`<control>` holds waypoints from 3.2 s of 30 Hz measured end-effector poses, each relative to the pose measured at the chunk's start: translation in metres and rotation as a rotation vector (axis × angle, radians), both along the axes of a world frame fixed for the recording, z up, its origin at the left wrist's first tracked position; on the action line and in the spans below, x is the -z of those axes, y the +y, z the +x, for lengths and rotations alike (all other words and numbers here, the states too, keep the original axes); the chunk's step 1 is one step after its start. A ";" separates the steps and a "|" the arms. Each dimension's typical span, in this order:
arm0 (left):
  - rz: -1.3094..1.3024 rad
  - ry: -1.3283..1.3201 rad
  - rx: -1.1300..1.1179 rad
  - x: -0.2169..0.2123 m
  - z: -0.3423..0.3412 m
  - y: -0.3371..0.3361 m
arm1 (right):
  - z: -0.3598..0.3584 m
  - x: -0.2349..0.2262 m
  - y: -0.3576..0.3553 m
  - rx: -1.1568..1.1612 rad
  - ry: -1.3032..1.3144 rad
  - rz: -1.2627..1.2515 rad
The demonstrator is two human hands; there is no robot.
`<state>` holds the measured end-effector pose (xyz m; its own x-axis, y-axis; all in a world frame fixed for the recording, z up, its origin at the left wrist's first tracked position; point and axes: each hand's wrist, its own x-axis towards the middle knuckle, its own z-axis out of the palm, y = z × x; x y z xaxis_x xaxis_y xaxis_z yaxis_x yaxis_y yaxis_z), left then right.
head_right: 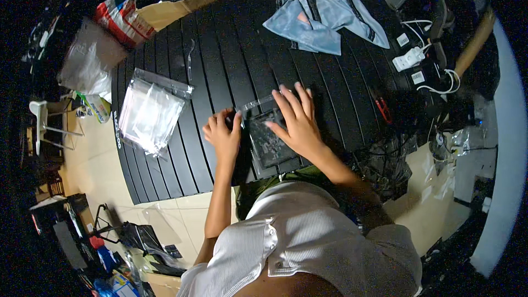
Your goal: Inspect fabric items for loose threads, trim them using nippers, and then fold and package the items into plastic bags with labels.
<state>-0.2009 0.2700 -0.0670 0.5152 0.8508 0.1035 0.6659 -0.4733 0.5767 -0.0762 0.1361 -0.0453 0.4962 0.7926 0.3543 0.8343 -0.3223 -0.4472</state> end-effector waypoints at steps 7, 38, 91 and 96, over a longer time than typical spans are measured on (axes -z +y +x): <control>-0.209 -0.002 0.035 -0.005 0.002 0.012 | 0.006 0.011 0.046 -0.250 0.043 0.190; -0.618 -0.512 0.017 0.017 -0.008 0.008 | 0.033 -0.001 0.055 -0.267 -0.033 0.351; -0.982 0.346 -0.369 -0.053 -0.207 -0.039 | 0.070 0.014 0.025 0.071 0.444 -0.202; -0.745 0.046 -0.059 -0.088 -0.169 -0.028 | 0.067 0.007 0.032 0.117 0.614 -0.310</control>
<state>-0.3702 0.2416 0.0209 0.4564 0.7138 -0.5312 0.7091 0.0688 0.7017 -0.0091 0.1681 -0.0525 0.6223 0.7411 -0.2519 0.4118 -0.5837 -0.6998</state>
